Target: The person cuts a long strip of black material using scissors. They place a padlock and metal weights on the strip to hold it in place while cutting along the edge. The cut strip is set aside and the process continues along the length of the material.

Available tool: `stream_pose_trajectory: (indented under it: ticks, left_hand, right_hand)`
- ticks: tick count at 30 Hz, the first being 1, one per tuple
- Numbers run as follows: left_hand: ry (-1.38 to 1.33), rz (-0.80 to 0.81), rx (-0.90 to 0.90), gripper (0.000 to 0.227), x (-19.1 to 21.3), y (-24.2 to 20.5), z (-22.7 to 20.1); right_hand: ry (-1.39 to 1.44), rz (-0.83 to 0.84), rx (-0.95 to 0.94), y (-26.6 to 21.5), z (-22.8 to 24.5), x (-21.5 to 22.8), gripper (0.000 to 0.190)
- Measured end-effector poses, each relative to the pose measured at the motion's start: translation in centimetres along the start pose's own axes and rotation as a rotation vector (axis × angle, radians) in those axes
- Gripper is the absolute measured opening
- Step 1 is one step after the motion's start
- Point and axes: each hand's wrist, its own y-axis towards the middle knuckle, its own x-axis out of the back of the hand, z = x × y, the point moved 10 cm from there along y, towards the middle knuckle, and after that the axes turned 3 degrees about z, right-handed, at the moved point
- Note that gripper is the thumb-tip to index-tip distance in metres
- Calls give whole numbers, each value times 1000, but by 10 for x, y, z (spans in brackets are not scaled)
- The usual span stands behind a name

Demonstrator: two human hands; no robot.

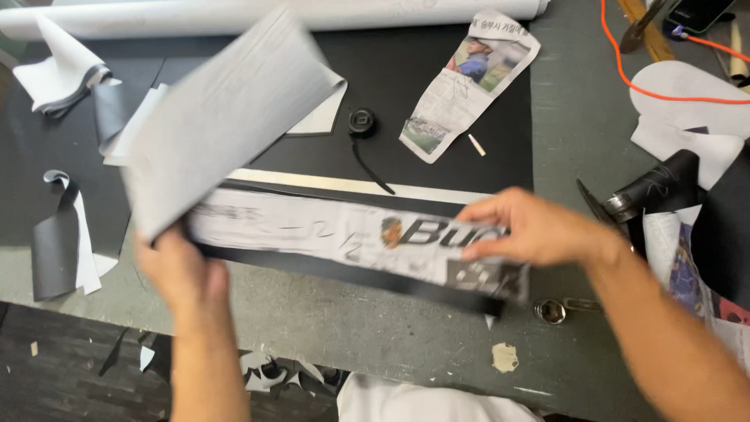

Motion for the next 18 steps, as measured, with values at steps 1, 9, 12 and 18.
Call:
stream_pose_trajectory:
  ticks: [1,9,12,18]
  left_hand:
    - [-6,-97,114,27,32,-5,48]
    - [267,-391,579,61,192,-73,184]
    - [443,-324,576,73,206,-70,157]
    - [808,-286,381,84,233,-42,123]
  right_hand:
    - [-22,26,-118,10,-21,11,55]
    - [-343,-177,-596,55,-168,100,48]
    - [-462,-589,-494,60,-181,143,35]
    - [-835,-851,-229,83,-186,145,26]
